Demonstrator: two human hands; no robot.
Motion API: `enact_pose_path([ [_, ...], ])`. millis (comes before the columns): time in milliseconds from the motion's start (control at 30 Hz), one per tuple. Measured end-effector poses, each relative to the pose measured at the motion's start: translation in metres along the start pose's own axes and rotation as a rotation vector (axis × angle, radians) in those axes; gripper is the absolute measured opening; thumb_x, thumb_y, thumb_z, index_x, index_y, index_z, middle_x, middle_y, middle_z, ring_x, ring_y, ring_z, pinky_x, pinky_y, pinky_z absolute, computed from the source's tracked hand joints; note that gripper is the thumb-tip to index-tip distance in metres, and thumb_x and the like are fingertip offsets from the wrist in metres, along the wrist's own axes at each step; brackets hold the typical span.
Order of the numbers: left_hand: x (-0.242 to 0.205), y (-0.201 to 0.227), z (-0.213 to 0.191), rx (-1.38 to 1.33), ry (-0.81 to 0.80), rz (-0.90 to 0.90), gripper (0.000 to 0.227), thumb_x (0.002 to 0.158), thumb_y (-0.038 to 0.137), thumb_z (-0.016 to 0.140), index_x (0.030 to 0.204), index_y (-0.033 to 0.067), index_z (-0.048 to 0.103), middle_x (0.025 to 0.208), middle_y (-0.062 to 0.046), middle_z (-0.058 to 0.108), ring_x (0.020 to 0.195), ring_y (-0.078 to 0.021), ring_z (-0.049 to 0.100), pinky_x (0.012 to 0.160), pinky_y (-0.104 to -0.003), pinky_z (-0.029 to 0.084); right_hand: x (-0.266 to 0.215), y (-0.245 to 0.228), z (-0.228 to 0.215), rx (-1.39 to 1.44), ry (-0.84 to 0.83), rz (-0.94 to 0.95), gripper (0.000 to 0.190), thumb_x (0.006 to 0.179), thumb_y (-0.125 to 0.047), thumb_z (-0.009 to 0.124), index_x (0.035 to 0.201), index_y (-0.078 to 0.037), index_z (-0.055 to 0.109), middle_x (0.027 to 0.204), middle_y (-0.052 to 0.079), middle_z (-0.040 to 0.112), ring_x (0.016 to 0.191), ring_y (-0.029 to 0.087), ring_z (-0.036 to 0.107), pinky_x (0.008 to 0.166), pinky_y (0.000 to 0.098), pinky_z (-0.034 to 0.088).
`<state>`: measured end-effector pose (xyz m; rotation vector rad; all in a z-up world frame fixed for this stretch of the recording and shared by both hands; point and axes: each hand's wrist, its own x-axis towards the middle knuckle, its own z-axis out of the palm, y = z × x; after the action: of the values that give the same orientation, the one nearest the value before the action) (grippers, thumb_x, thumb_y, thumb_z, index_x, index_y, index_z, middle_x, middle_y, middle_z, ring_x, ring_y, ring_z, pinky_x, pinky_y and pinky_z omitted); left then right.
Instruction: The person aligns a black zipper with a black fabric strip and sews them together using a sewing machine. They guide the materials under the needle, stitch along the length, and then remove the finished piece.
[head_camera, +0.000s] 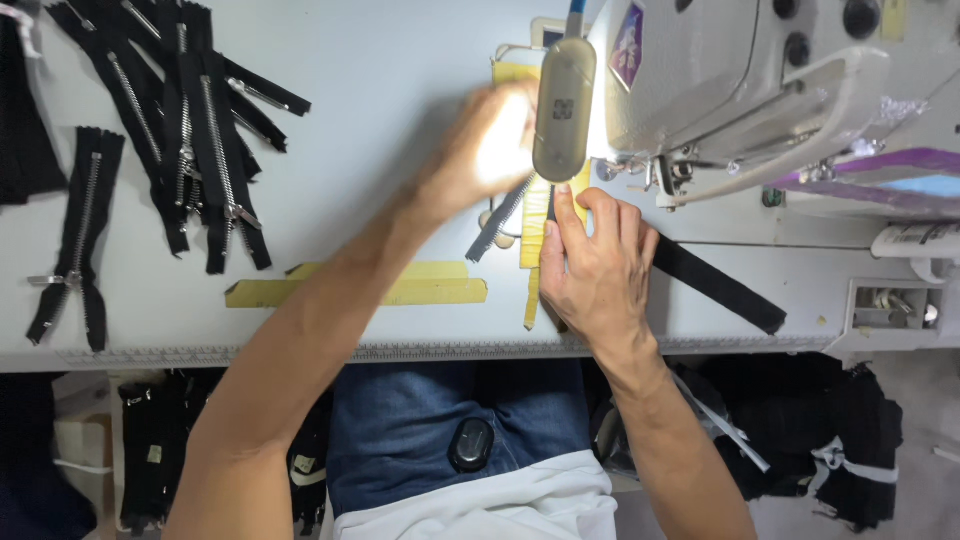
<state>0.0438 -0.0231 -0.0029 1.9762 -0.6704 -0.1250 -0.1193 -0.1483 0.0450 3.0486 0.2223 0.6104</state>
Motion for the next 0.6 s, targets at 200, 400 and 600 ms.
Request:
enact_pose_path([
  [200, -0.003, 0.023, -0.002, -0.031, 0.015, -0.277, 0.004, 0.075, 0.018, 0.052, 0.073, 0.0173, 0.048, 0.066, 0.006, 0.058, 0.061, -0.0151, 0.047, 0.059, -0.033, 0.043, 0.0, 0.002, -0.002, 0.02, -0.023, 0.01, 0.038, 0.093, -0.023, 0.067, 0.128, -0.008, 0.071, 0.114, 0.008, 0.063, 0.096, 0.03, 0.056, 0.072, 0.0454, 0.042],
  [400, 0.009, 0.014, 0.003, -0.053, 0.024, -0.052, 0.021, 0.072, 0.012, 0.063, 0.069, 0.0154, 0.043, 0.065, 0.007, 0.045, 0.065, -0.0086, 0.037, 0.051, -0.032, 0.034, 0.001, 0.004, 0.0, -0.005, -0.018, 0.006, 0.037, 0.094, -0.024, 0.066, 0.128, -0.01, 0.071, 0.114, 0.007, 0.063, 0.096, 0.029, 0.057, 0.071, 0.0444, 0.042],
  [600, 0.017, -0.003, 0.01, -0.513, -0.013, 0.009, 0.027, 0.094, 0.003, 0.06, 0.077, 0.0177, 0.046, 0.067, 0.012, 0.037, 0.066, -0.0036, 0.032, 0.053, -0.024, 0.029, 0.001, 0.005, 0.0, -0.003, -0.016, 0.009, 0.037, 0.094, -0.024, 0.067, 0.128, -0.01, 0.072, 0.115, 0.007, 0.063, 0.096, 0.028, 0.057, 0.072, 0.0445, 0.041],
])
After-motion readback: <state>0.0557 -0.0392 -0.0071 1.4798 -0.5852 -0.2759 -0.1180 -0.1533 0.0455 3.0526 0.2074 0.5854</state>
